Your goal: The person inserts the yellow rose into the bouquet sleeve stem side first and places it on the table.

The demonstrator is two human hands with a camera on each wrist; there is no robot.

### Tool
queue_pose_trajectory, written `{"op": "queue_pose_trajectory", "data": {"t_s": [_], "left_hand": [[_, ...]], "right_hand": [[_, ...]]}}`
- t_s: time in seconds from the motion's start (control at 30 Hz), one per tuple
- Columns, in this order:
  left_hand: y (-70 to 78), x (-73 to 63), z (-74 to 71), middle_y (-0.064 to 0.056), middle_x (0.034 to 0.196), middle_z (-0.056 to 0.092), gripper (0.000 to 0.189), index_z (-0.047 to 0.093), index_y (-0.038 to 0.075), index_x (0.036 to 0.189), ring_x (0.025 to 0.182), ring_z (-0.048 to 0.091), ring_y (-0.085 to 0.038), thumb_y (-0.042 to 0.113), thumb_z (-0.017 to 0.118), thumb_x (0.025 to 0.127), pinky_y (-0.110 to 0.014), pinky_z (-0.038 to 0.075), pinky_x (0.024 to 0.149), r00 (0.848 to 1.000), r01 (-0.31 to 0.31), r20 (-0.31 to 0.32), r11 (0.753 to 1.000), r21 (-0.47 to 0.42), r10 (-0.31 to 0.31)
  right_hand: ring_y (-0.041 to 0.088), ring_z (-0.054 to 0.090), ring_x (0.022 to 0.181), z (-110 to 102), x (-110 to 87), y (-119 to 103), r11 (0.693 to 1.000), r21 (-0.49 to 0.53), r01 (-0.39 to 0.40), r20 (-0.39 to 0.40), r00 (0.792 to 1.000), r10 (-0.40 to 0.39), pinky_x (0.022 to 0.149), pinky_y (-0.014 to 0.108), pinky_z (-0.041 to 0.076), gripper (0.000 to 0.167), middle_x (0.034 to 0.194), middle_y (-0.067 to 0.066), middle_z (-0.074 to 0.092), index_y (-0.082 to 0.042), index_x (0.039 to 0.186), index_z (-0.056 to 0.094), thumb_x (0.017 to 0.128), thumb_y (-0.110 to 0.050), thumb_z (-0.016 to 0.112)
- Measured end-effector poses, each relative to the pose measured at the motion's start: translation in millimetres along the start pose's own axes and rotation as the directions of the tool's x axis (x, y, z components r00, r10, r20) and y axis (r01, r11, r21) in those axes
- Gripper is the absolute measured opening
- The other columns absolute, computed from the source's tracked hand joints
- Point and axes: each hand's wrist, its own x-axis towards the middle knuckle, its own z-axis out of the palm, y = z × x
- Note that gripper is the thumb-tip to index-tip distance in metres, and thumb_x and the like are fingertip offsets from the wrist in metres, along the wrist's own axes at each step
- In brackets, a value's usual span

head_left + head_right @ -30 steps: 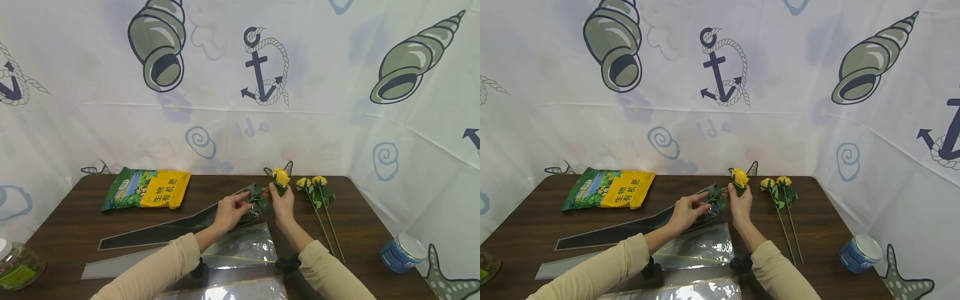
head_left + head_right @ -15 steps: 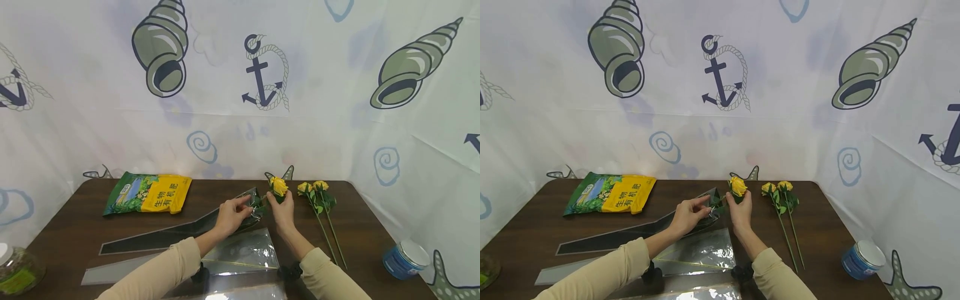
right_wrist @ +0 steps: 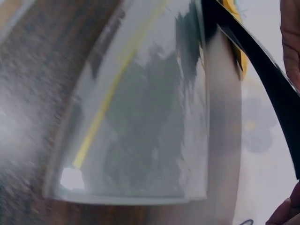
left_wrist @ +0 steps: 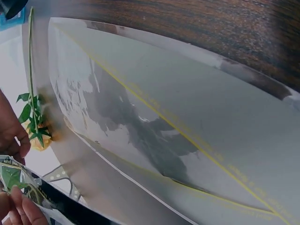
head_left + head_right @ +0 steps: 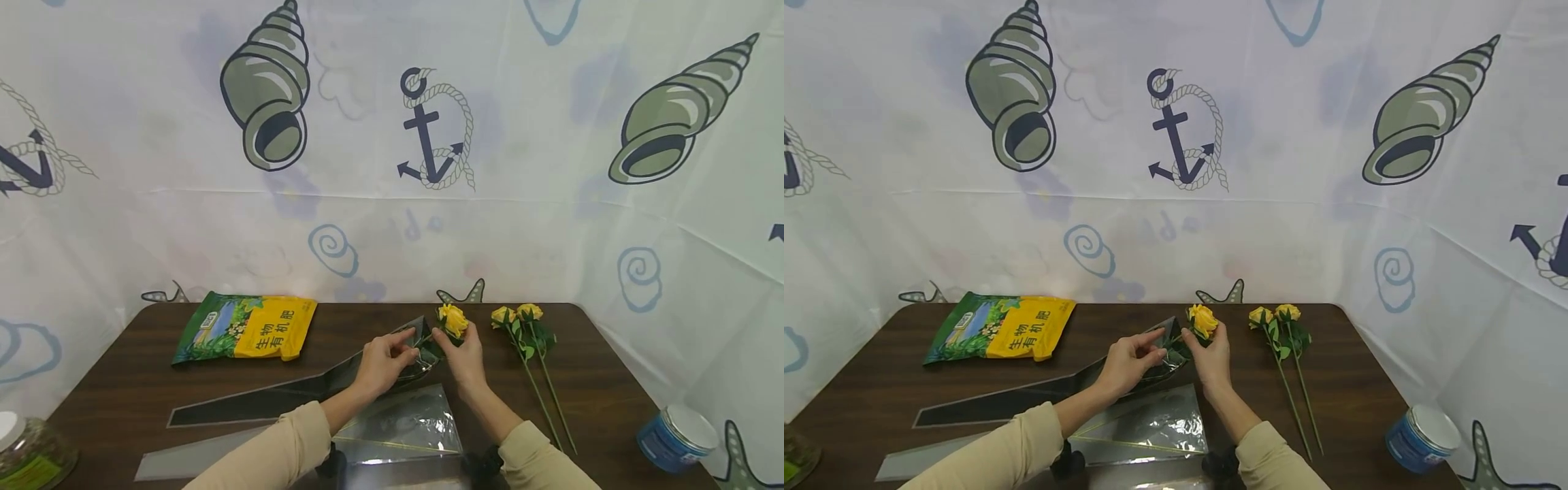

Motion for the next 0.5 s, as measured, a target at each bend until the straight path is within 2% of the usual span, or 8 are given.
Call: {"op": "queue_pose_trajectory", "data": {"t_s": [0.13,0.27,0.5], "left_hand": [[-0.2,-0.8,1.0,-0.011,0.082,0.071,0.039,0.059,-0.001,0.125,0.070,0.068,-0.022,0.007,0.065,0.087,-0.019,0.041,0.047,1.000,-0.007,0.020,1.000,0.010,0.007],[0.4,-0.7,1.3,-0.011,0.082,0.071,0.039,0.059,-0.001,0.125,0.070,0.069,-0.022,0.007,0.066,0.087,-0.019,0.042,0.048,1.000,-0.005,0.020,1.000,0.006,0.004],[2.7,-1.3,0.1,-0.011,0.082,0.070,0.038,0.060,-0.001,0.124,0.072,0.069,-0.022,0.006,0.066,0.086,-0.019,0.047,0.054,1.000,-0.011,0.022,1.000,-0.009,0.011]], "right_hand": [[0.022,0.051,0.110,-4.9,3.1,-4.4,0.999,0.009,0.053,-0.033,0.998,-0.052,0.089,0.031,0.043,0.057,0.126,0.017,0.053,-0.005,0.138,0.038,0.090,-0.024,0.064],[0.009,0.056,0.101,-6.9,5.1,-7.2,0.995,0.080,0.067,-0.034,0.997,-0.065,0.080,0.017,0.045,0.050,0.125,0.017,0.055,-0.005,0.134,0.040,0.091,-0.017,0.063],[0.003,0.056,0.095,-7.6,8.2,-10.0,0.988,0.146,0.056,-0.076,0.996,-0.045,0.075,0.015,0.046,0.046,0.121,0.017,0.056,-0.003,0.130,0.043,0.090,-0.011,0.064]]}}
